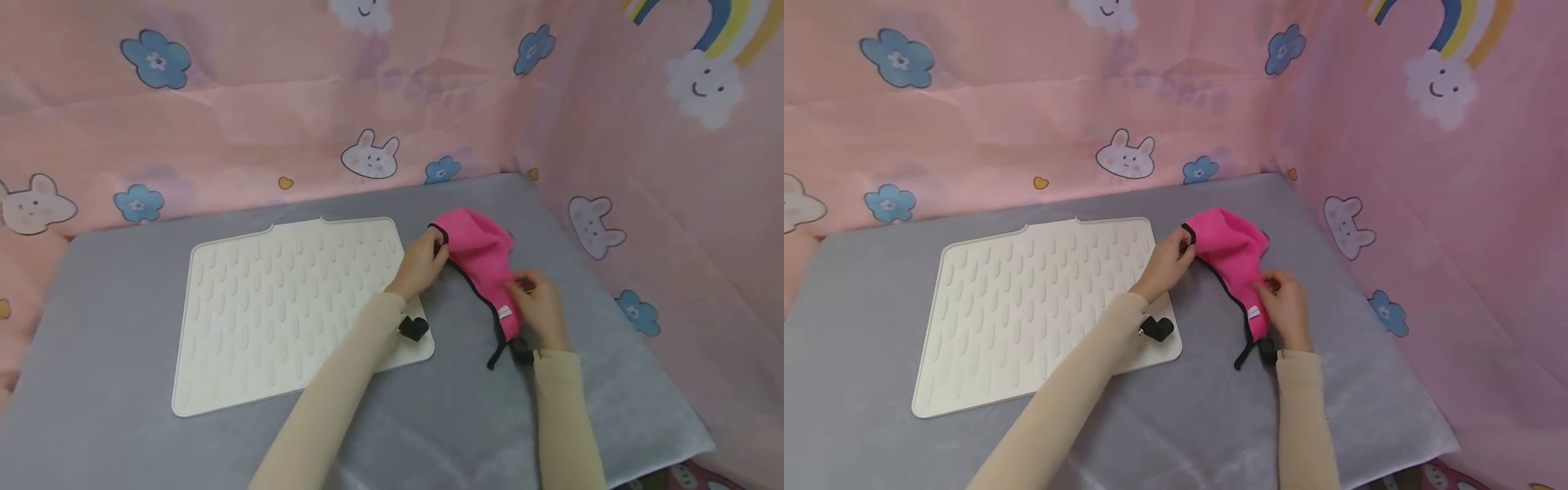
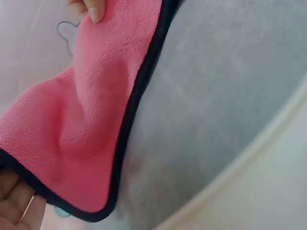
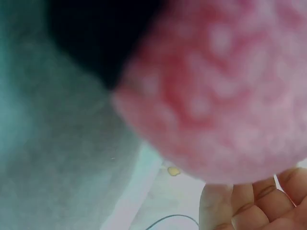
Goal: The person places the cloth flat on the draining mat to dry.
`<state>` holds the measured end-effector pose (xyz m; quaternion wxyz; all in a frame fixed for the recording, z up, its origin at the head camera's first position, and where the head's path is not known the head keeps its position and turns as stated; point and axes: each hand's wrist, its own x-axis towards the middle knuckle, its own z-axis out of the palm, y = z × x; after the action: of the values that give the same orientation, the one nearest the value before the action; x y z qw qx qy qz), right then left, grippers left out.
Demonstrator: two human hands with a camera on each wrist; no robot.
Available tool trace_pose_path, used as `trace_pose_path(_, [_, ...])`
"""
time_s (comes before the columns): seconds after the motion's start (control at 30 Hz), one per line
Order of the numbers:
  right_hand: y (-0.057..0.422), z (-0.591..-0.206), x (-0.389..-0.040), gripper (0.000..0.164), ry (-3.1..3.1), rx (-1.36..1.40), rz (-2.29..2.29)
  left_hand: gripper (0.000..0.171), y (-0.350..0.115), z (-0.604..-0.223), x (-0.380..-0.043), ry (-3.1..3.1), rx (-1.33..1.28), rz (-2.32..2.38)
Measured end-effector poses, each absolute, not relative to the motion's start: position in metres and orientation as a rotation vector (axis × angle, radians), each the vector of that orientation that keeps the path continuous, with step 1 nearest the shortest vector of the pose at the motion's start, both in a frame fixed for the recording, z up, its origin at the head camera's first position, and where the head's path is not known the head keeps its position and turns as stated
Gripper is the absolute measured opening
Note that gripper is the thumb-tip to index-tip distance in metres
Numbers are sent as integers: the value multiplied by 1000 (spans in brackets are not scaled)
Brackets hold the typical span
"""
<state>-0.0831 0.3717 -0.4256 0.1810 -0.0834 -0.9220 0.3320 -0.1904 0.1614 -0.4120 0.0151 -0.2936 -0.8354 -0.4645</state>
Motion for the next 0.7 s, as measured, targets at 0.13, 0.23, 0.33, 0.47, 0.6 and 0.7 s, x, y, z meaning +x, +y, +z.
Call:
trace_pose_path(0.13, [369,-421,-83,15,-2575,-262,957,9,145,-408,-189,-2559,-902,-1490])
trace_pose_path(0.23, [366,-419,-85,15,-2562,-269,967,8,130,-407,-187,-2528,-871,-1535])
trace_pose_path(0.33, [360,-416,-87,14,-2551,-239,982,8,112,-408,-184,-2512,-820,-1590])
trace_pose_path(0.47, [352,-411,-90,14,-2524,-172,1022,15,91,-410,-178,-2487,-774,-1661])
trace_pose_path(0.6, [342,-406,-92,16,-2495,-146,1093,31,74,-408,-171,-2439,-814,-1728])
trace_pose_path(0.7, [334,-402,-94,19,-2463,-120,1137,34,63,-404,-167,-2413,-843,-1751])
